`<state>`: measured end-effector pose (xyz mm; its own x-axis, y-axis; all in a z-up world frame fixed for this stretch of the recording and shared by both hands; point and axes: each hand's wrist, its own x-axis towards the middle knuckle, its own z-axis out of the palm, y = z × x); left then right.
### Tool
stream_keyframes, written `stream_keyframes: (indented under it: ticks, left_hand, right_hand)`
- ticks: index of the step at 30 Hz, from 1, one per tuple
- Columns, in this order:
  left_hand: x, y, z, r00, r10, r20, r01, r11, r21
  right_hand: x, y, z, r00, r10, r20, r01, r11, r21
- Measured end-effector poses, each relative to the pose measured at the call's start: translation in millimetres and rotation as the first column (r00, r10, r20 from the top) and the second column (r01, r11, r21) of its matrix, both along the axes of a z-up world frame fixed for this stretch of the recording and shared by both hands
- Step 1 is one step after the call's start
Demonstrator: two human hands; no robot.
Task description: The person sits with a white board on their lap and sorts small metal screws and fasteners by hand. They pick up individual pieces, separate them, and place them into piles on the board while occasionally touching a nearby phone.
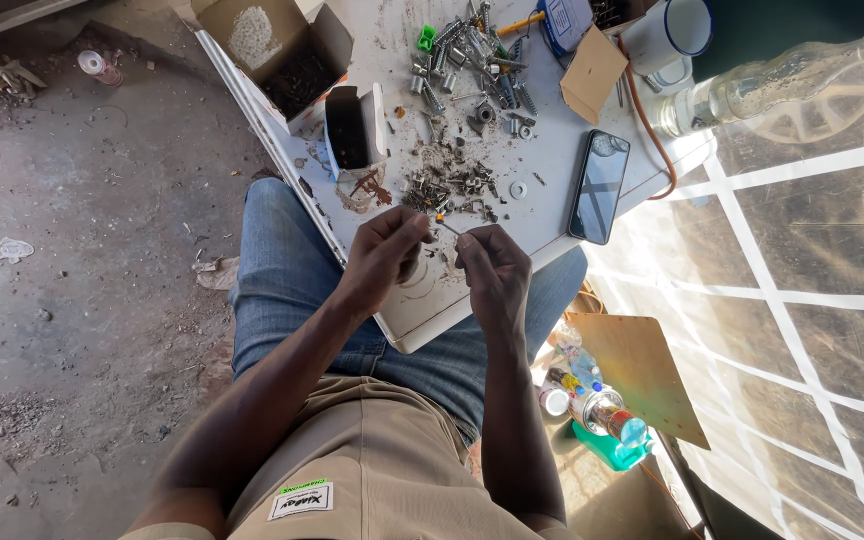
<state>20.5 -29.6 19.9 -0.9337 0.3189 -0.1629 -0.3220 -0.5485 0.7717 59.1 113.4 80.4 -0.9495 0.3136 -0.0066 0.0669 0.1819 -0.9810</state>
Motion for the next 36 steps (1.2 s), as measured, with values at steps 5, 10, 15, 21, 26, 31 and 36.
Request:
stream_keyframes:
  ticks: [5,10,15,21,26,31,36]
  left_hand:
    - [-7,-17,-13,0.995,-0.039,0.089,0.007,0.943,0.334]
    - [-7,-19,-16,0.998,-0.058,0.036,0.037,0.897,0.441]
    - [-7,-19,-13,0.999,-0.043,-0.008,0.042,0.896,0.443]
    - [-7,-19,-16,0.999,-0.041,0.006,0.034,0.897,0.441]
    - [-6,-17,-18,0.999,-0.021,0.033,0.004,0.891,0.453]
    - [-5,-16,-16,0.999,-0.011,0.032,-0.003,0.919,0.395]
    - [-6,-5,1,0.992,0.101,0.082,-0.112,0.982,0.15]
  right_hand:
    - [-2,11,-24,1.0,-0.003,0.009,0.002,0.99,0.138]
    - [-5,6,-26,0.999,0.027,0.047,-0.04,0.949,0.314]
    - [-5,4,-26,0.998,0.042,0.04,-0.052,0.952,0.3]
    - [-5,0,-21,0.997,0.056,0.053,-0.068,0.96,0.27]
    - [-7,-4,-20,0.993,0.076,0.087,-0.101,0.938,0.331]
    - [-5,1,-23,0.995,0.042,0.095,-0.067,0.959,0.276]
    - [-4,4,-12,0.998,0.022,0.061,-0.019,0.998,-0.052]
